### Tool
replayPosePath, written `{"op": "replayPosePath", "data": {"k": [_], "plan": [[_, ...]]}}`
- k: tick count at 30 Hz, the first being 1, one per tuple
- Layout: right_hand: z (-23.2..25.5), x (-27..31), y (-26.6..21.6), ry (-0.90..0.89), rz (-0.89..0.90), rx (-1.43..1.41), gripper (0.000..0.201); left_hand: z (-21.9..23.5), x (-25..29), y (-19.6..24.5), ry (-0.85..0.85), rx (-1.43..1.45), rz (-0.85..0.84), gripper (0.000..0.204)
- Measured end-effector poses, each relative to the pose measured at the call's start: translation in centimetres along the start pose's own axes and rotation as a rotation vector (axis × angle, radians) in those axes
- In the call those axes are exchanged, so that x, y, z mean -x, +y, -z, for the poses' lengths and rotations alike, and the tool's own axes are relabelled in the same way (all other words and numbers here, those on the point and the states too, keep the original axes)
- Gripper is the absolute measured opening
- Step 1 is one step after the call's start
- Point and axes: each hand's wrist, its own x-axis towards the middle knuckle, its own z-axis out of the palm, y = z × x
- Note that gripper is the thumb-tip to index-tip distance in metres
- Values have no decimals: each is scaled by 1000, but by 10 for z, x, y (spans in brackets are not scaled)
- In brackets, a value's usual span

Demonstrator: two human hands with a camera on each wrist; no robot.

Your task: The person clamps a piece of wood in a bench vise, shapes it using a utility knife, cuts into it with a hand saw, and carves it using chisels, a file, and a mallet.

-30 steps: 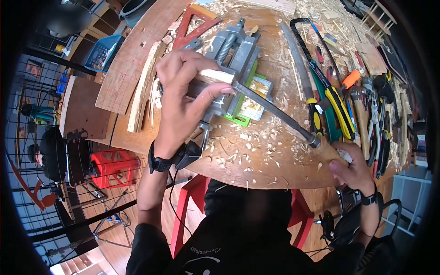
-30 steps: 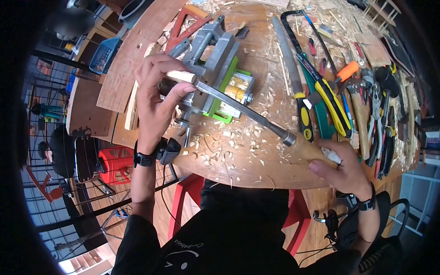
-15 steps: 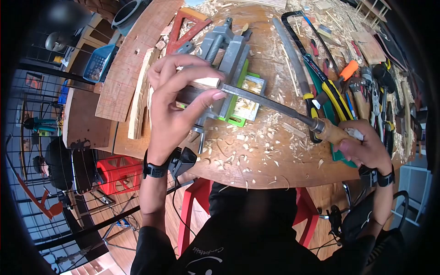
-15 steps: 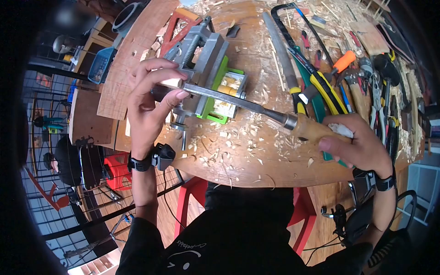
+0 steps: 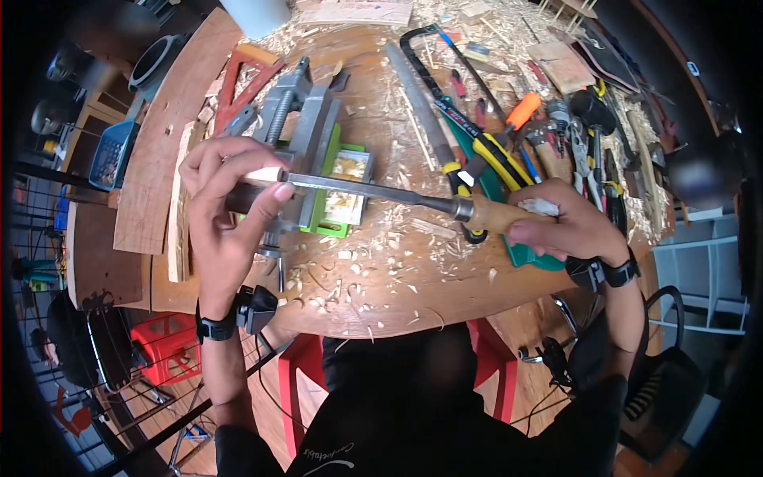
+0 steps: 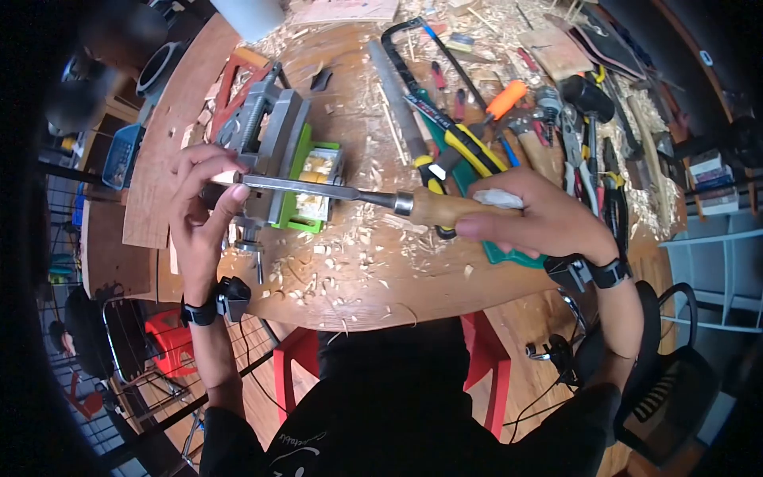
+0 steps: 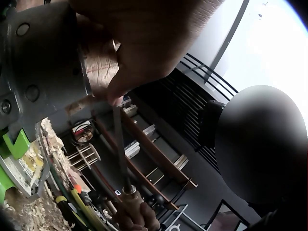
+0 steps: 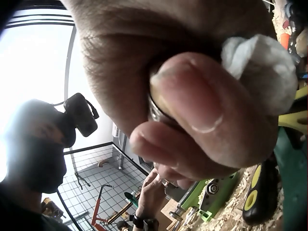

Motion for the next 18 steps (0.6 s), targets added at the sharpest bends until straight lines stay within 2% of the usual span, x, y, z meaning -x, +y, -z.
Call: {"op": "replayPosePath", "data": {"k": [9, 11, 13, 15, 18], "plan": [[-7, 2, 11, -47, 61, -77, 34, 3, -1, 2, -14, -32, -25, 21], [-11, 3, 17, -30, -7, -179, 33, 5, -1, 4, -17, -116, -63, 21], [-17, 2, 20, -37, 11, -190, 33, 5, -1, 4, -2, -136, -61, 21], [-31, 1, 19, 120, -99, -239, 33, 5, -1, 3, 12, -160, -57, 21], [-55, -5, 16, 204, -101, -184, 35, 4, -3, 2, 24, -149, -93, 21]]}}
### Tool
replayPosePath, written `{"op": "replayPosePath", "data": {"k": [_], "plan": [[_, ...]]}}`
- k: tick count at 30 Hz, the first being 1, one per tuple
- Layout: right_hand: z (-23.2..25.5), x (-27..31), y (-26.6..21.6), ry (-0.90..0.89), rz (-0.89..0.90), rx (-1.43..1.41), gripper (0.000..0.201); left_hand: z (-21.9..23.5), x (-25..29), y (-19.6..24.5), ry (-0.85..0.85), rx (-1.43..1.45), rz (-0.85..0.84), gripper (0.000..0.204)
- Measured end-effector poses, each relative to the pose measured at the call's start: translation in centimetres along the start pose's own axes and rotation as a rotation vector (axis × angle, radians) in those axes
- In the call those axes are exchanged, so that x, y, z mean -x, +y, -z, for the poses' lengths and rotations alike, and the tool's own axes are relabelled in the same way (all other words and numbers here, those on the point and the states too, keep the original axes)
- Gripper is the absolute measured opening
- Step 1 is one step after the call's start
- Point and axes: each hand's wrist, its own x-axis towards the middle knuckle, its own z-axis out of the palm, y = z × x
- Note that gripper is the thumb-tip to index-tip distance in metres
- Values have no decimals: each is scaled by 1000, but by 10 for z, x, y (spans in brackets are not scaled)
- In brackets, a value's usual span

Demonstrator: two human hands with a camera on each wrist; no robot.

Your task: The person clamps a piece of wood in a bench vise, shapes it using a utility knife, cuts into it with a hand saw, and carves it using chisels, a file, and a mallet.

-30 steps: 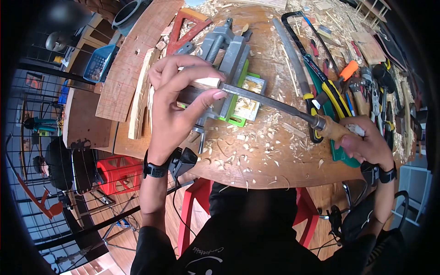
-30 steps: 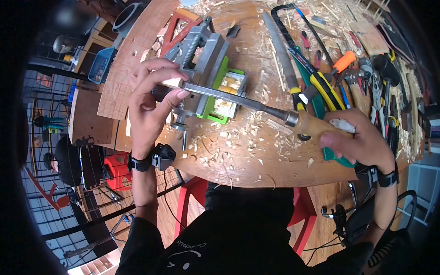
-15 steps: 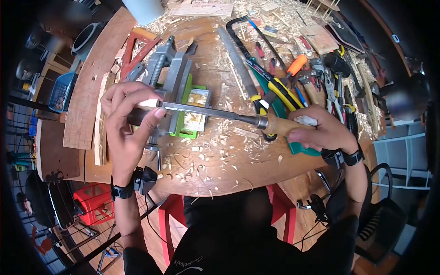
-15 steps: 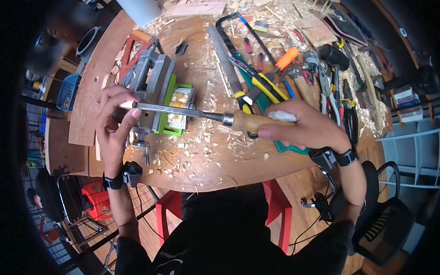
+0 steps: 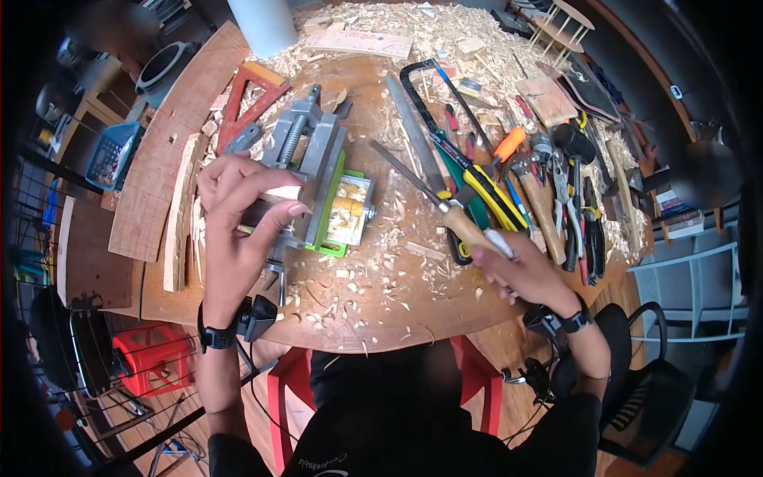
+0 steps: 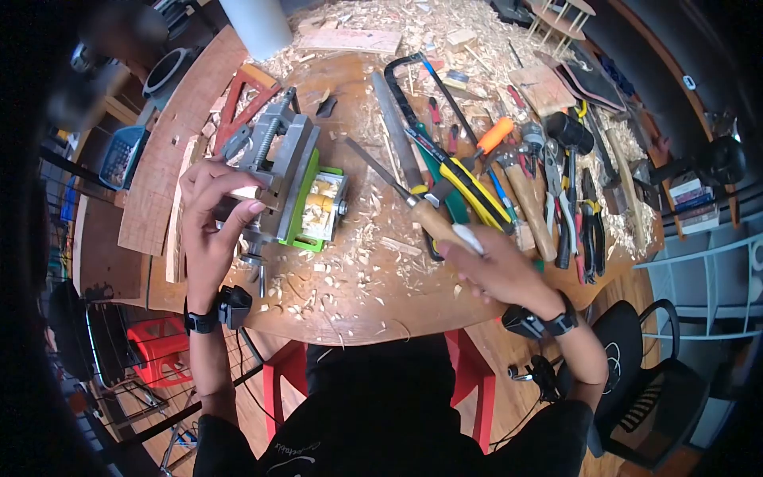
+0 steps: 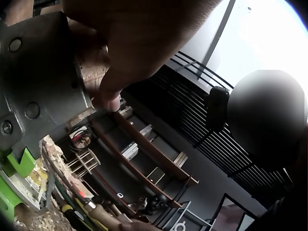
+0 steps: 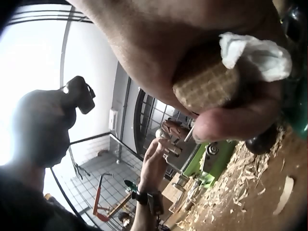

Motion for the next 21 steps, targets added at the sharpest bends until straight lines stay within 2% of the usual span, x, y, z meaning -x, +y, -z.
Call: {"op": "replayPosePath", "data": {"k": [1, 3, 5, 6, 9, 12, 15, 19, 20, 21], "plan": [[-5, 0, 1, 52, 10, 19, 35, 1, -1, 2, 4, -2, -7, 21], [-9, -6, 6, 18, 3, 9, 35, 4, 0, 7, -27, -29, 45, 21], [-10, -18, 12, 39, 207, 302, 26, 3, 0, 8, -34, 43, 109, 19], [-11, -20, 10, 46, 321, 326, 27, 3, 2, 7, -16, 10, 87, 18], [-18, -22, -6, 132, 323, 529, 33, 2, 3, -2, -11, 66, 97, 16], [-29, -27, -18, 255, 404, 693, 38, 3, 3, 4, 43, 1, 78, 15], [-41, -38, -29, 347, 396, 753, 38, -2, 3, 7, 95, -45, 58, 17], [-46, -62, -31, 358, 456, 780, 37, -11, 2, 10, 156, -182, 51, 26], [-48, -72, -27, 375, 571, 773, 36, -14, 1, 10, 187, -239, 47, 32], [-49, -74, -29, 378, 578, 778, 36, -18, 1, 10, 195, -240, 44, 32]]}}
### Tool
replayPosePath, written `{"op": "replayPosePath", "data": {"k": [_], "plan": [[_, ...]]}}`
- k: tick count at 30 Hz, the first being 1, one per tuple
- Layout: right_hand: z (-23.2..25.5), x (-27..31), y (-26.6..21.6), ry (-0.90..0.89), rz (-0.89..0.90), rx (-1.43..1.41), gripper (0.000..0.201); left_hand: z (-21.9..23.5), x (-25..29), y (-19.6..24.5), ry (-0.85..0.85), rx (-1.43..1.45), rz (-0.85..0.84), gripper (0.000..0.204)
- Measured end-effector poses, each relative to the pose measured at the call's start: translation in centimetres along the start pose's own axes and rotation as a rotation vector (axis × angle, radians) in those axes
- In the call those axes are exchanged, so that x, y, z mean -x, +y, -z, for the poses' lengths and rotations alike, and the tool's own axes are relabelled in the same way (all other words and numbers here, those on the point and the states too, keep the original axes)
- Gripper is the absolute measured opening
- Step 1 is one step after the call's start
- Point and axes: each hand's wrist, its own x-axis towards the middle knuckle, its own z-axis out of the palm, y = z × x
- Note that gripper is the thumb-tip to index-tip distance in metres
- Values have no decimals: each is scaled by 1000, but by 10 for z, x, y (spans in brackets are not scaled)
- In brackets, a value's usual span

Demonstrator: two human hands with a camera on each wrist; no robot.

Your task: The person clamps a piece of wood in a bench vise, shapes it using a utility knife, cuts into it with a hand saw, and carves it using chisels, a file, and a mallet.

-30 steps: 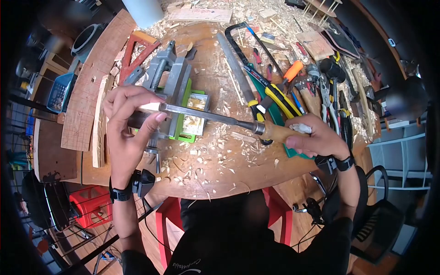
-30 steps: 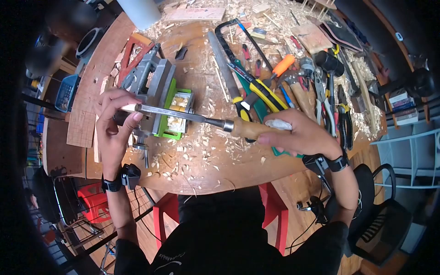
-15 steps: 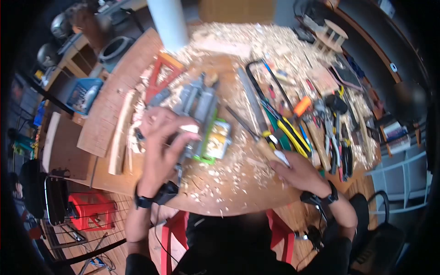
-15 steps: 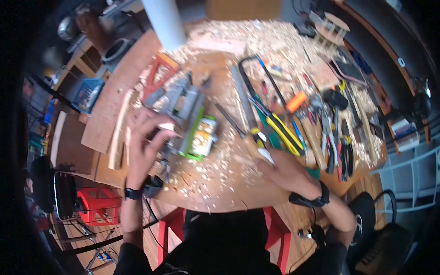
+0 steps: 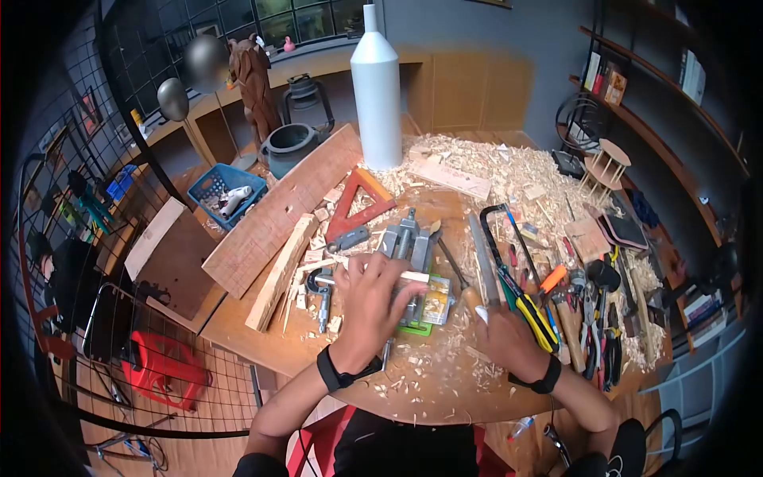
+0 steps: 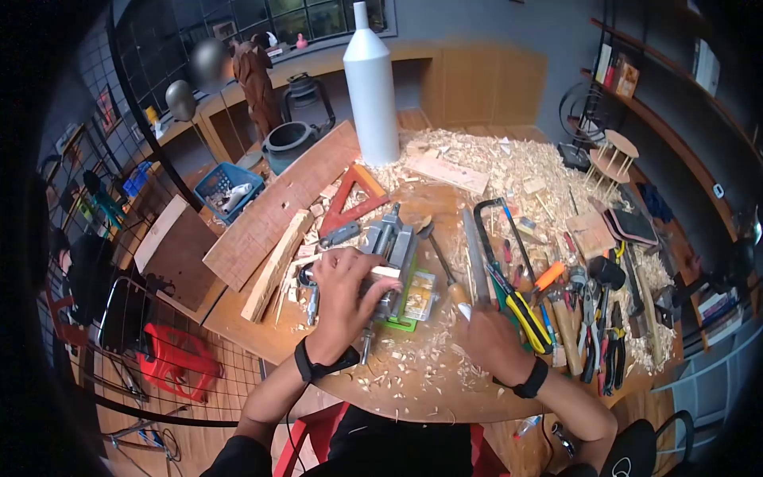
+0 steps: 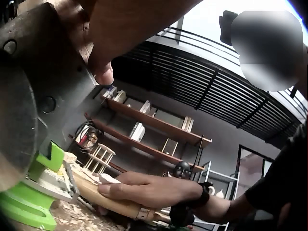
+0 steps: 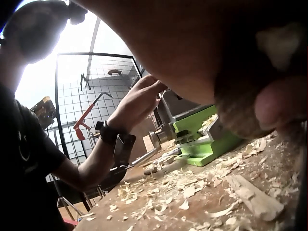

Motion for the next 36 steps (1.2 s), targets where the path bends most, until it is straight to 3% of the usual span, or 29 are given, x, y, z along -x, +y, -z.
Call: {"op": "replayPosePath", "data": {"k": [3, 4, 6, 9, 12, 20, 25, 27, 36], "plan": [[-6, -12, -10, -116, -96, 147, 36, -5, 1, -3, 10, -145, -62, 39], [-18, -15, -3, -117, -93, 151, 36, -4, 1, -4, 14, -145, -59, 39], [-39, -18, 10, 68, -20, 287, 33, -4, 1, -6, -21, -173, -86, 50], [-27, -21, -7, 5, -44, 281, 31, 9, 1, 1, -124, -117, -89, 58], [-28, -21, -7, -14, -66, 349, 31, 3, 4, -5, -95, -129, -108, 63], [15, 16, -1, -34, -94, 258, 33, -12, 8, -6, -42, -200, -90, 57], [14, 39, 5, -32, -132, 380, 42, -11, 9, -6, -65, -164, -76, 59], [14, 42, 2, -135, -124, 531, 41, -12, 10, -7, -52, -188, -86, 59], [6, 33, 22, -75, -20, 395, 35, -15, 13, -7, -48, -250, -68, 63]]}}
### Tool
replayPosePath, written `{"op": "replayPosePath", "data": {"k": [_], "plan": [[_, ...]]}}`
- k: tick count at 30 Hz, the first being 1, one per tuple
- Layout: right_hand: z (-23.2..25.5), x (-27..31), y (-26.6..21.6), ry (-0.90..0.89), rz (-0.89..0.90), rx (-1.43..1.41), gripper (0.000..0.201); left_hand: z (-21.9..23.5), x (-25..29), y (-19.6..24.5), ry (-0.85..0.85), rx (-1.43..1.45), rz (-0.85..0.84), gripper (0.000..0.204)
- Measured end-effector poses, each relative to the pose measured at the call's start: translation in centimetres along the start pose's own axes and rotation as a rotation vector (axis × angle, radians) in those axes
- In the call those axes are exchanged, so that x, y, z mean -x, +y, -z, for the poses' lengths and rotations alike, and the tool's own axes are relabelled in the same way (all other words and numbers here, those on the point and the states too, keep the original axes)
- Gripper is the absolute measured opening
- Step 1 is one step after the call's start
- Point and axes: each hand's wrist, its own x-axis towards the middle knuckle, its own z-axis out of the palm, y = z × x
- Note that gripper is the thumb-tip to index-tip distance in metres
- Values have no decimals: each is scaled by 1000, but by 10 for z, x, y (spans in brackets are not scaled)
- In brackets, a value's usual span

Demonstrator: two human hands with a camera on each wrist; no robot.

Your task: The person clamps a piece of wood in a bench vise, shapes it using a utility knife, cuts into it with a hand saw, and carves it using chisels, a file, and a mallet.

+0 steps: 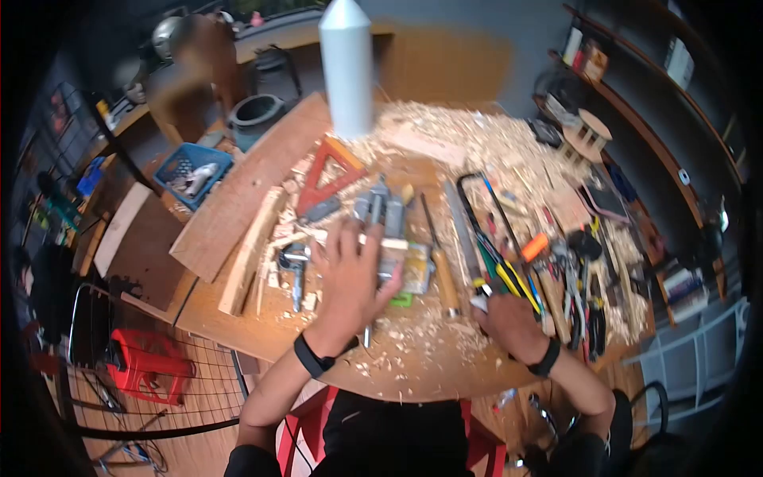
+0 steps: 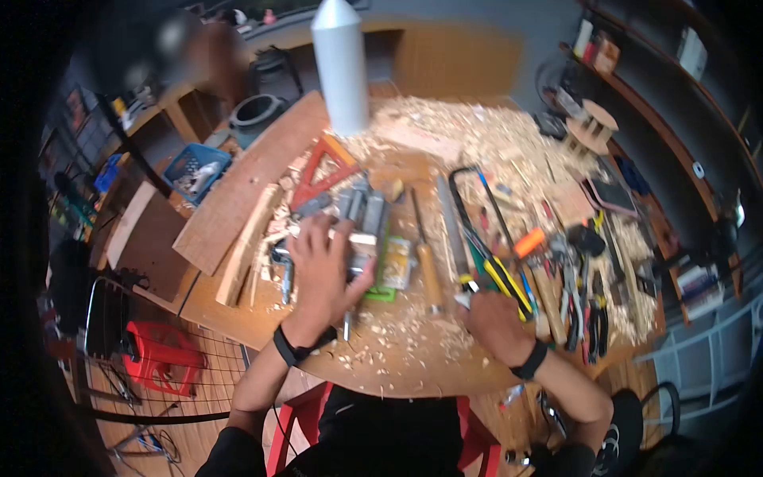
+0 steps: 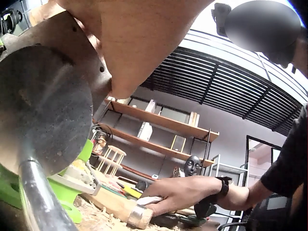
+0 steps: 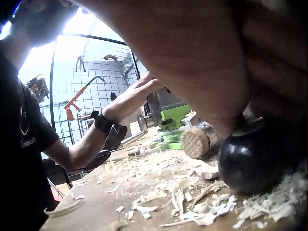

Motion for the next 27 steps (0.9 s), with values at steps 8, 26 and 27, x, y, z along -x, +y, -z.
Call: {"op": "replayPosePath", "data": {"k": [8, 26, 27], "plan": [[-8, -13, -12, 81, -12, 90, 32, -2, -1, -1, 20, 18, -30, 58], [24, 4, 44, 41, -203, 102, 46, -5, -1, -2, 47, -10, -45, 60], [29, 3, 40, -12, -192, 92, 47, -5, -1, -3, 48, -9, -42, 60]]}}
